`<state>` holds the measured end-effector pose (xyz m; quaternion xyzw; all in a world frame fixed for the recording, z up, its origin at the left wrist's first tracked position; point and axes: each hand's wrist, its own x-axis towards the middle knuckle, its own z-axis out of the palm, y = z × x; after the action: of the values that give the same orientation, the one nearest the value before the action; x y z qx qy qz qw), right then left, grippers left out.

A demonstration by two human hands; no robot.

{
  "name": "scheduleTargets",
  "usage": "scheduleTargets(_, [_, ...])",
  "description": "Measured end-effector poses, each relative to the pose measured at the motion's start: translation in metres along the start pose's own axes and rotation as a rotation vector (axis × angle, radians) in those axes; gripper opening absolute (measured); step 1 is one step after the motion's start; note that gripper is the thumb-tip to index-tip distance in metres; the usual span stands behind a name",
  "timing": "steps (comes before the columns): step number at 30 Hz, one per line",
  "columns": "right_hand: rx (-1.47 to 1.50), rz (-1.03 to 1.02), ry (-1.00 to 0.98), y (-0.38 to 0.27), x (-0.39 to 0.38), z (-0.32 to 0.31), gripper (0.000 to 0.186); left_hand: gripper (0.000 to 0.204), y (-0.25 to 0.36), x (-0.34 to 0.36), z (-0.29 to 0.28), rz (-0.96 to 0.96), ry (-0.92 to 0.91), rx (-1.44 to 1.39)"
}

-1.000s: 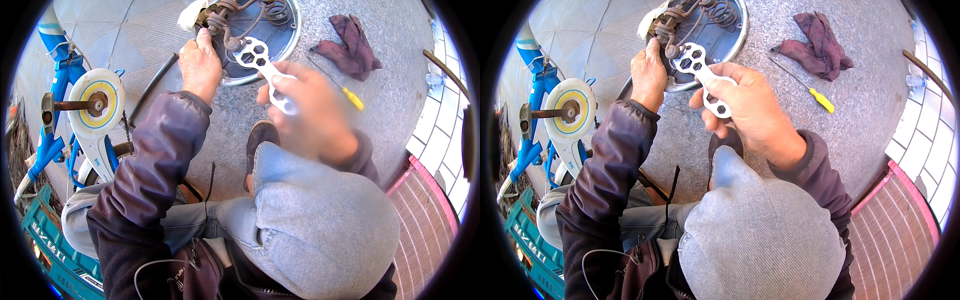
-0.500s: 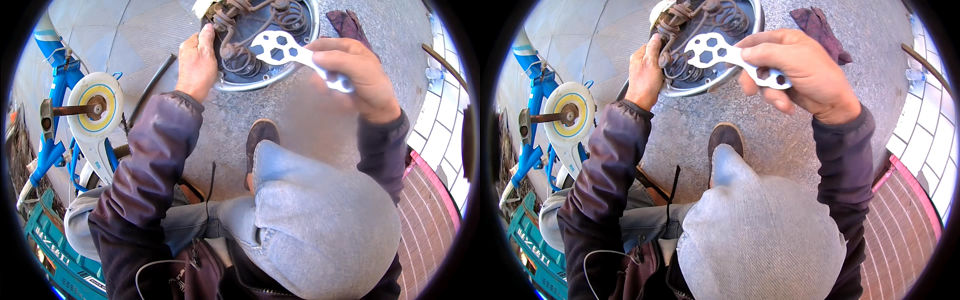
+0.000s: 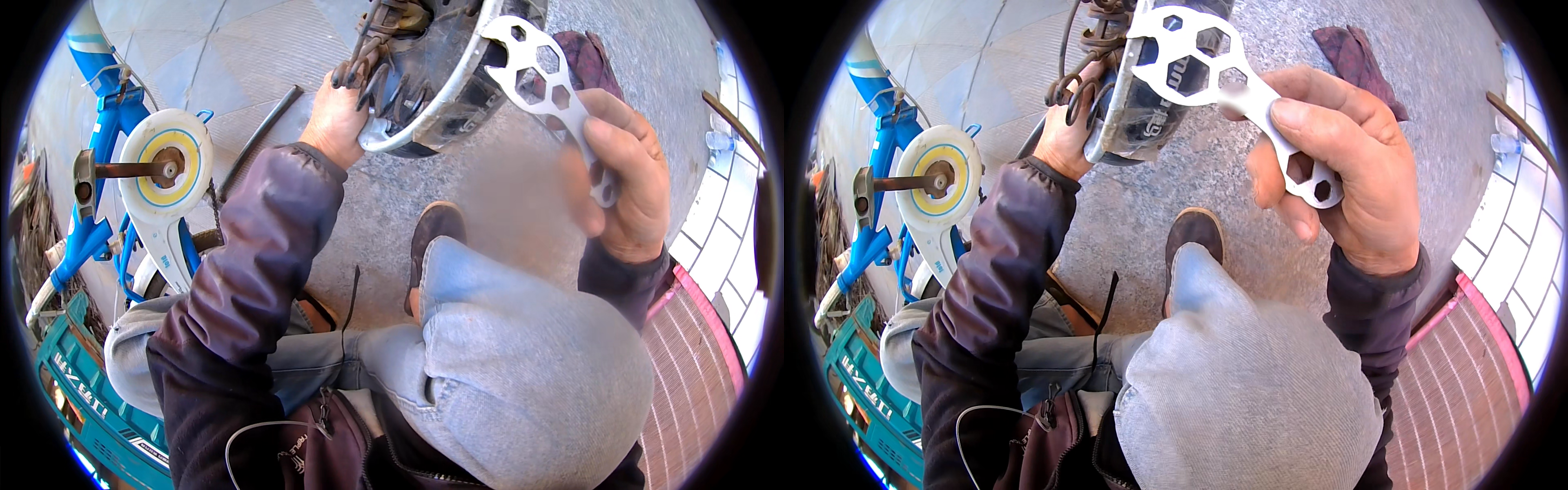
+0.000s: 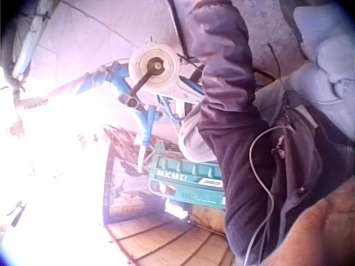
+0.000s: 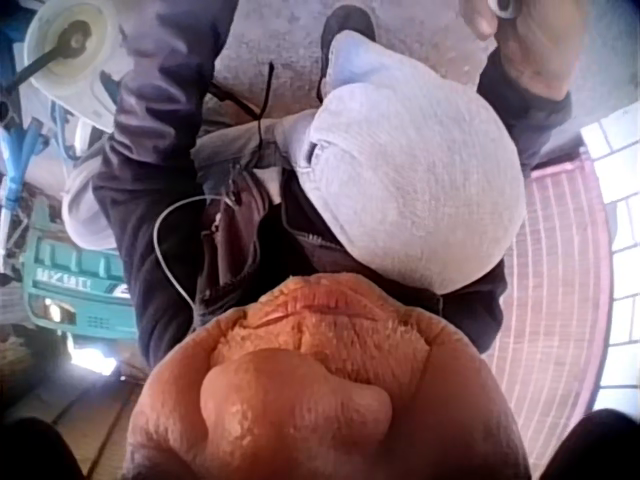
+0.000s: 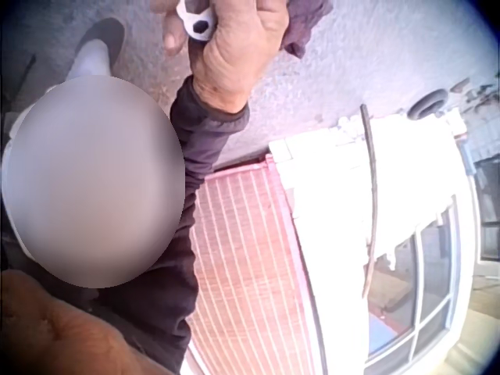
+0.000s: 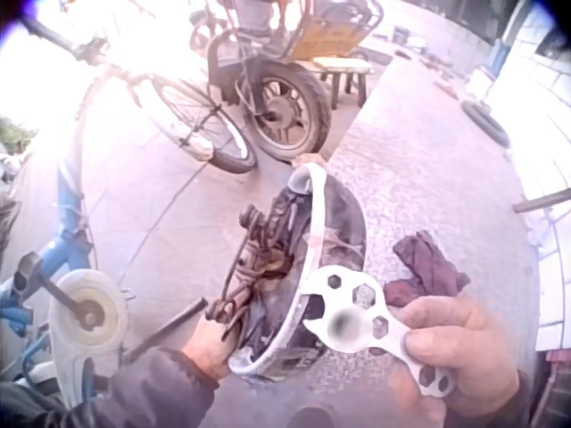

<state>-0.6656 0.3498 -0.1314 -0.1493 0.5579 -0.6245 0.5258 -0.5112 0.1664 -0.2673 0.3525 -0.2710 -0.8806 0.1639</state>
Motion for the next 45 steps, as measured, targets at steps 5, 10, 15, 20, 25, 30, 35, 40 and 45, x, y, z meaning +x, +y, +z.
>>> scheduleTargets(5, [0.029, -0.034, -0.125, 0.002, 0.001, -0.008, 0.029, 0.029, -0.005, 0.003, -0.007, 0.007, 0.039, -0.023])
scheduleTargets(10, [0.040, -0.024, -0.134, 0.004, 0.000, -0.006, 0.029, 0.032, 0.000, -0.004, 0.001, 0.025, -0.022, 0.009])
scheduleTargets(15, [0.037, 0.015, -0.103, 0.001, -0.002, -0.005, 0.027, 0.033, -0.007, -0.001, -0.001, 0.182, -0.082, 0.128])
scheduleTargets(20, [-0.007, 0.101, -0.022, -0.001, -0.004, 0.002, 0.028, 0.034, -0.001, 0.003, 0.002, 0.033, 0.140, 0.143])
scheduleTargets(25, [-0.070, 0.170, -0.072, -0.006, -0.003, 0.011, 0.030, 0.038, -0.001, 0.006, 0.004, 0.101, 0.161, 0.280])
scheduleTargets(30, [-0.069, 0.214, -0.104, 0.004, -0.001, 0.020, 0.030, 0.039, 0.001, 0.000, 0.006, 0.173, 0.180, 0.371])
scheduleTargets(35, [-0.171, 0.237, -0.064, 0.004, -0.003, 0.030, 0.032, 0.030, 0.003, 0.001, 0.003, 0.190, 0.175, 0.367])
scheduleTargets(40, [-0.236, 0.321, -0.119, 0.002, 0.003, 0.037, 0.034, 0.039, 0.004, 0.001, 0.006, 0.246, 0.259, 0.439])
scheduleTargets(45, [-0.202, 0.288, -0.124, 0.005, 0.003, 0.040, 0.037, 0.046, 0.004, 0.002, 0.007, 0.283, 0.289, 0.516])
